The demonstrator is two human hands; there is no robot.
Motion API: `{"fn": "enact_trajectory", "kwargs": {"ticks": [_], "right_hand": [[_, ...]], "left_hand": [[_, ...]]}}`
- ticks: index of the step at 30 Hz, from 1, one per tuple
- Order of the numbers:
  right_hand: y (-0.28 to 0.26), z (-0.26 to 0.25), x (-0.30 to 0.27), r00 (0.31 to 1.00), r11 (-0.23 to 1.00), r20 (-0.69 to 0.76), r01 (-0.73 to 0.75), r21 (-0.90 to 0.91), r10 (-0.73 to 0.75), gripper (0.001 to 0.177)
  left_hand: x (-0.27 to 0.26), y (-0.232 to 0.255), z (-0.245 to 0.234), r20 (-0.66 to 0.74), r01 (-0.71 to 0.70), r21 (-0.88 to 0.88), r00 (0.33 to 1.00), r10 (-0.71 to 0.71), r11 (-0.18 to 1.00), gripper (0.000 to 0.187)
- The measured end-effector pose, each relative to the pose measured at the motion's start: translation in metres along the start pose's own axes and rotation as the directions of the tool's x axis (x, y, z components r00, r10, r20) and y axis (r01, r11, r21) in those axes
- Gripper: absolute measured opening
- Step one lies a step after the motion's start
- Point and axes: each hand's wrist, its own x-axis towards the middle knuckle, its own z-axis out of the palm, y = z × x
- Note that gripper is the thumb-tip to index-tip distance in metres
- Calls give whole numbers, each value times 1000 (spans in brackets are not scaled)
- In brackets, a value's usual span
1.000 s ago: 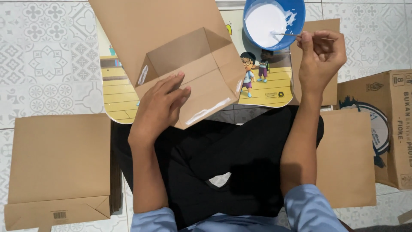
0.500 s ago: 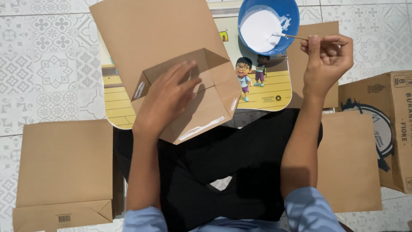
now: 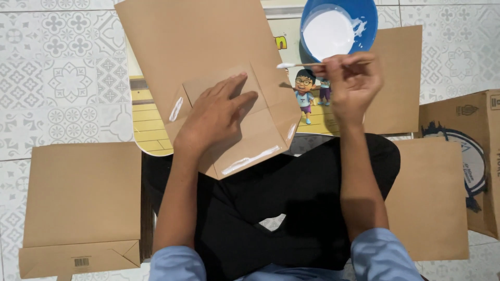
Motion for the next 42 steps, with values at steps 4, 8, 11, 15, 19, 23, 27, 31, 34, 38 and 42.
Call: {"fn": "enact_trajectory", "kwargs": {"ticks": [4, 8, 11, 15, 19, 23, 27, 31, 34, 38, 42], "right_hand": [[3, 33, -4, 995, 999, -97, -36, -10, 35, 24], [17, 37, -8, 999, 997, -22, 22, -71, -23, 23], [19, 39, -8, 1000, 998, 21, 2, -68, -1, 23], [22, 41, -7, 997, 997, 70, -12, -80, 18, 21], [23, 39, -8, 997, 996, 75, -25, -83, 31, 21], [22, 39, -7, 995, 993, 94, -15, -119, 27, 20], [24, 38, -7, 994, 992, 104, -9, -128, 23, 21], [25, 37, -8, 994, 992, 108, -13, -124, 27, 21], [24, 36, -7, 994, 991, 109, -7, -133, 22, 20], [28, 31, -9, 995, 991, 98, -21, -132, 34, 21], [26, 30, -10, 996, 990, 83, -15, -140, 27, 22]], "left_hand": [[-4, -4, -5, 174, -5, 27, 985, 0, 1000, 50], [-9, -3, -3, 156, -13, 34, 988, 8, 999, 51], [-9, -1, -5, 145, -16, 27, 989, 12, 999, 50], [-10, -1, -3, 119, -23, 27, 993, 20, 999, 52], [-11, 0, 0, 130, -3, 19, 991, 1, 1000, 53], [-12, 0, 1, 111, -4, 12, 994, 2, 1000, 53], [-11, 2, -3, 122, 9, 18, 992, -11, 1000, 54], [-11, 2, -2, 131, 10, 27, 991, -13, 1000, 53], [-10, 1, -1, 121, -4, 29, 993, 1, 1000, 52], [-10, 4, -2, 116, 26, 30, 993, -29, 999, 52], [-10, 3, 0, 122, 23, 45, 992, -28, 999, 52]]}}
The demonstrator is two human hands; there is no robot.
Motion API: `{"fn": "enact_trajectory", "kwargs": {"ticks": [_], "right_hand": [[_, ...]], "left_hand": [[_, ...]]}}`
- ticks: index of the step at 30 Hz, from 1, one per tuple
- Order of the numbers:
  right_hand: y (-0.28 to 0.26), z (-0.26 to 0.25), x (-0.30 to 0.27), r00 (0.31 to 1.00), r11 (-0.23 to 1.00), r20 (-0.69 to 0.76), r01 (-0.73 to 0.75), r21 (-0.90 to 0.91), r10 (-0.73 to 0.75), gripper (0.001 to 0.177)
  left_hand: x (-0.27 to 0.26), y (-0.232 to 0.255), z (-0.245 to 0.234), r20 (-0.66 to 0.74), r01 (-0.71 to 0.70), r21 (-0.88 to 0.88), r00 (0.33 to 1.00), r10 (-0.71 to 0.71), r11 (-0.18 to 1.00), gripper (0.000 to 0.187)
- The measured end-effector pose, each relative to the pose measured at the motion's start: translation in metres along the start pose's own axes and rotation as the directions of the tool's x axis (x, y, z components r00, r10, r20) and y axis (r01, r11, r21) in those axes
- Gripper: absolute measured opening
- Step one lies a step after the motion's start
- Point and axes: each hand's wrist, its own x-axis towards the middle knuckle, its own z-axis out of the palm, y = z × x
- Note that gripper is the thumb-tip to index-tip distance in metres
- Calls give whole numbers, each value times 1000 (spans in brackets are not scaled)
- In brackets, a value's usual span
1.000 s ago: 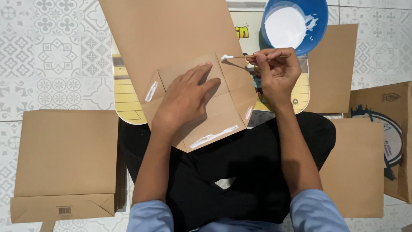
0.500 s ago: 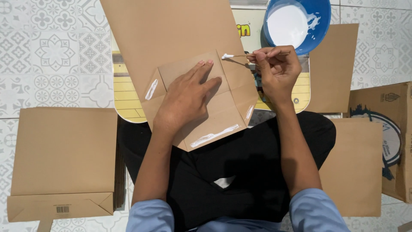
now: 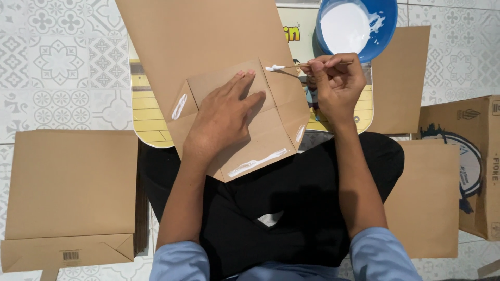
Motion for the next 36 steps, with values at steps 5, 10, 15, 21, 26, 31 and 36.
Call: {"fn": "enact_trajectory", "kwargs": {"ticks": [5, 10, 15, 21, 26, 31, 36], "right_hand": [[-2, -4, -3, 1000, 1000, -5, 6, -14, -6, 22], [-4, -12, -7, 1000, 1000, -9, 4, -16, -4, 22], [-8, -25, -7, 1000, 998, 19, 13, -54, -12, 22], [-2, -27, -4, 998, 999, -26, 54, 1, -53, 24], [-5, -2, 0, 999, 999, -39, 8, 35, -7, 23], [-9, 4, 4, 1000, 999, -5, -19, 28, 19, 21], [-8, 4, 5, 997, 998, 71, -22, 54, 18, 22]], "left_hand": [[0, 3, -4, 5, 6, 10, 1000, -6, 1000, 52], [0, 3, -1, 7, 5, 14, 1000, -5, 1000, 52], [-1, 4, -1, -8, 29, 2, 1000, -29, 1000, 50], [0, 2, -1, 9, 2, 15, 1000, -2, 1000, 51], [0, 0, 1, 15, 1, 22, 1000, -1, 1000, 52], [0, -3, 9, 17, 11, 10, 1000, -12, 1000, 54], [0, -9, 24, -171, -32, 76, 984, 45, 997, 44]]}}
